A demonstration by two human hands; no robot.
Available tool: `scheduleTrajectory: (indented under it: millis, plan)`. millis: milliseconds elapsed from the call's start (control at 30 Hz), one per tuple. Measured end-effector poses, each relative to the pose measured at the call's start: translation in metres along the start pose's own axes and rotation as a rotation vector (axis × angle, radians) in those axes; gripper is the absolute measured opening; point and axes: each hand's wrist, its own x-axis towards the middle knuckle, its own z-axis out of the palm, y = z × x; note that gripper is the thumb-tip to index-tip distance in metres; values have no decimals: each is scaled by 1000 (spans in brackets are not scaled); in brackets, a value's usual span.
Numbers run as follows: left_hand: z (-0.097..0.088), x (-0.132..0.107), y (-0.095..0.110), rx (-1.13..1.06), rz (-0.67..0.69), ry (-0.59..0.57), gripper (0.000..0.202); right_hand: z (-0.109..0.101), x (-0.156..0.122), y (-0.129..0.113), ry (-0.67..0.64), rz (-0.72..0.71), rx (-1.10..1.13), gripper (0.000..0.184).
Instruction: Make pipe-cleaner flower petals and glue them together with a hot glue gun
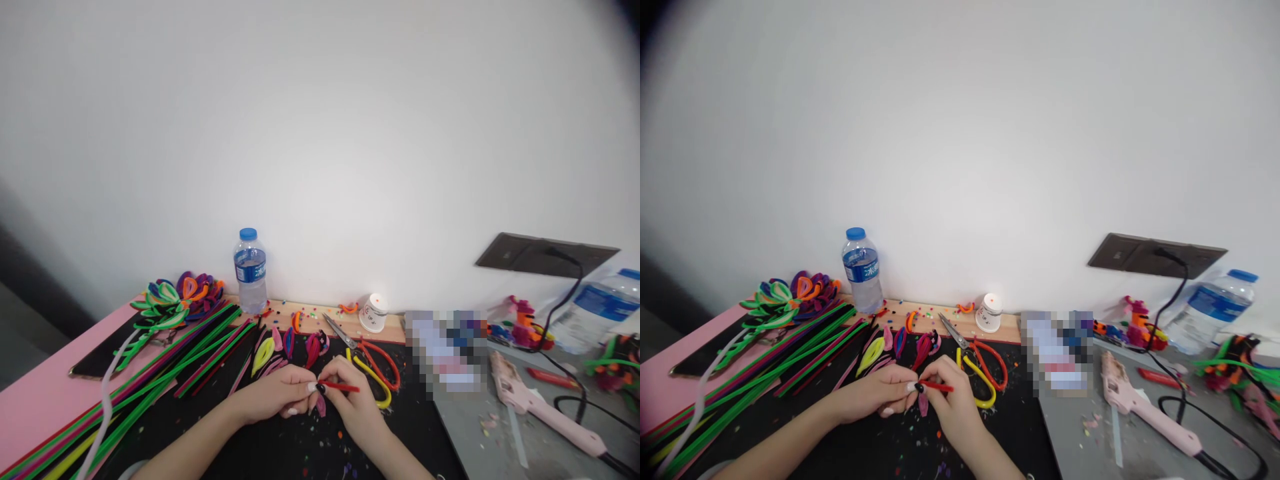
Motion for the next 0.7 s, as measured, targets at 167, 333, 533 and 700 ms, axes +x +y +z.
scheduleTrajectory:
  millis: [167, 333, 533, 700]
  plan:
    - [1, -1, 1, 36, 4, -6, 37, 3, -2, 3, -24, -26, -59, 16]
    - [1, -1, 1, 75, 27, -15, 37, 4, -2, 2, -43, -51, -35, 18]
    - [5, -1, -1, 134, 20, -8, 39, 2, -2, 1, -58, -43, -27, 22]
    - [10, -3, 4, 234, 45, 2, 38, -1, 0, -5, -131, -80, -55, 31]
